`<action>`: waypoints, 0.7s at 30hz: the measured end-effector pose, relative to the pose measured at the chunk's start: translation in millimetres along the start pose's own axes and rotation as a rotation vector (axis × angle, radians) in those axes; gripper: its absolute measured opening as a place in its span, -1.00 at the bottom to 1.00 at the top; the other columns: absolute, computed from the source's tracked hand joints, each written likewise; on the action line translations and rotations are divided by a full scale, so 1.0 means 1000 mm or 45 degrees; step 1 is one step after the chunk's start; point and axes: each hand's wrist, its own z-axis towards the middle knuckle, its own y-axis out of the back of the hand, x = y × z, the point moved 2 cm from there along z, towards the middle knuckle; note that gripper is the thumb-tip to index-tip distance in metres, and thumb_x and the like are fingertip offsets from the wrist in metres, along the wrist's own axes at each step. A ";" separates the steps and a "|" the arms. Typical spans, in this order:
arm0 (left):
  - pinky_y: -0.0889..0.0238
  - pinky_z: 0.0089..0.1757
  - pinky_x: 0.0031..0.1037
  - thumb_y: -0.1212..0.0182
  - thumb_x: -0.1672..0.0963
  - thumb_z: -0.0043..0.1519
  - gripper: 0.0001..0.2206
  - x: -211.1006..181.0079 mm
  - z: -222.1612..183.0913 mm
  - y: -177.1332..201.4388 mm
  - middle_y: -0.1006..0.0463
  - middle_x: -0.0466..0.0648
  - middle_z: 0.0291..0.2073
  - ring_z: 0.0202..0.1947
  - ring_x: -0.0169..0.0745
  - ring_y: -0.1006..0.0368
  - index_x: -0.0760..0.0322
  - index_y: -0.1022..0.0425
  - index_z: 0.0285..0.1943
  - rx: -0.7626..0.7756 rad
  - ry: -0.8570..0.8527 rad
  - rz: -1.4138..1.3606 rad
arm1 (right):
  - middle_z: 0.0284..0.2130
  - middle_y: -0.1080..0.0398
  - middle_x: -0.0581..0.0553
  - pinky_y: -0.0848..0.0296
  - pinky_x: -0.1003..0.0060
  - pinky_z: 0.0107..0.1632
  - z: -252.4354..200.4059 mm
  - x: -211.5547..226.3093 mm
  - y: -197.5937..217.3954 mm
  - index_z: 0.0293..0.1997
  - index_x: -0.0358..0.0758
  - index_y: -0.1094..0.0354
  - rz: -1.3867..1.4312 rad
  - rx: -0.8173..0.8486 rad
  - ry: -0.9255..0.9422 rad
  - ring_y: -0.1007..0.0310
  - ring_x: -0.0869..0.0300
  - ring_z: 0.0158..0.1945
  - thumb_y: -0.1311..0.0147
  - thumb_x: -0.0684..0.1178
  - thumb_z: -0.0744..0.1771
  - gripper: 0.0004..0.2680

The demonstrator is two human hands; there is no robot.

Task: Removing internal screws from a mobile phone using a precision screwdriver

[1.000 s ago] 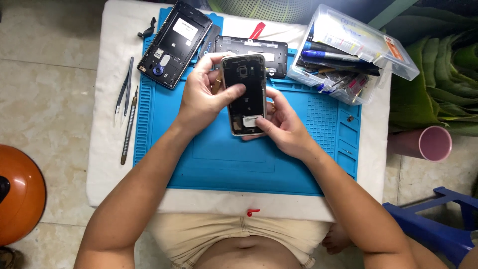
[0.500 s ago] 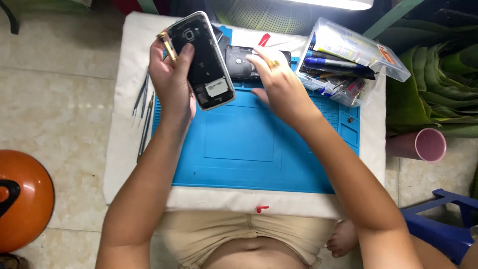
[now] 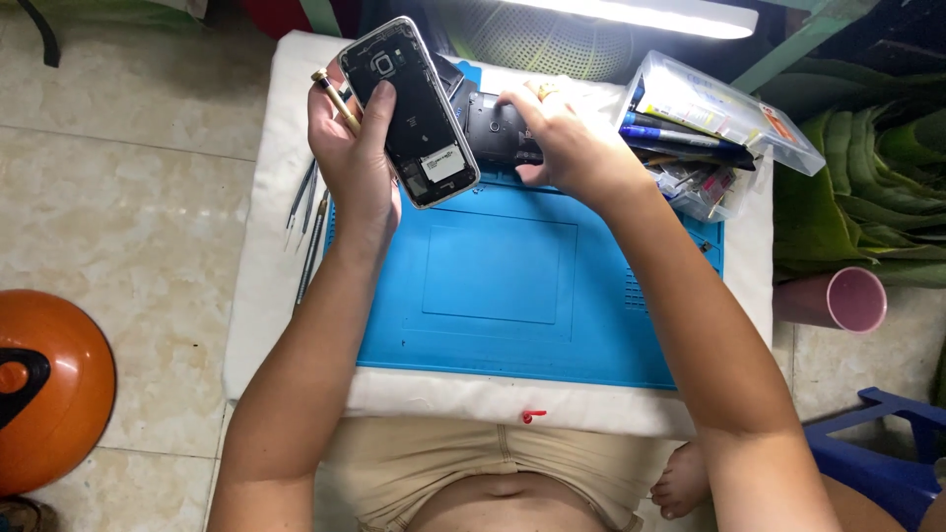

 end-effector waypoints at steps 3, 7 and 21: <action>-0.43 0.19 -0.27 -0.35 0.18 0.28 -0.58 0.006 0.004 0.003 -0.56 0.21 0.09 0.13 0.00 -0.53 0.37 -0.31 0.28 -0.004 -0.008 -0.108 | -0.06 -0.40 -0.32 -0.52 0.02 -0.22 -0.013 0.002 -0.006 0.30 -0.21 -0.17 -0.039 -0.353 0.202 -0.46 -0.12 -0.13 -0.51 -0.02 0.12 -0.34; -0.42 0.21 -0.30 -0.40 0.14 0.20 -0.41 0.011 0.007 0.008 -0.53 0.24 0.11 0.15 0.01 -0.53 0.40 -0.23 0.38 -0.127 0.110 -0.098 | -0.10 -0.37 -0.40 -0.44 -0.11 -0.24 -0.046 0.030 0.005 0.20 -0.24 -0.14 0.008 -0.350 0.281 -0.35 -0.27 -0.21 -0.37 -0.05 0.11 -0.43; -0.63 0.00 -0.24 -0.34 0.13 0.27 -0.58 0.012 -0.005 -0.002 -0.62 0.15 0.00 0.05 0.01 -0.63 0.23 -0.28 0.26 0.155 0.151 0.072 | 0.15 -0.37 -0.23 -0.45 0.05 0.00 -0.101 0.064 -0.031 0.16 -0.26 -0.27 0.075 -0.102 0.424 -0.35 -0.06 -0.02 -0.39 0.08 0.18 -0.50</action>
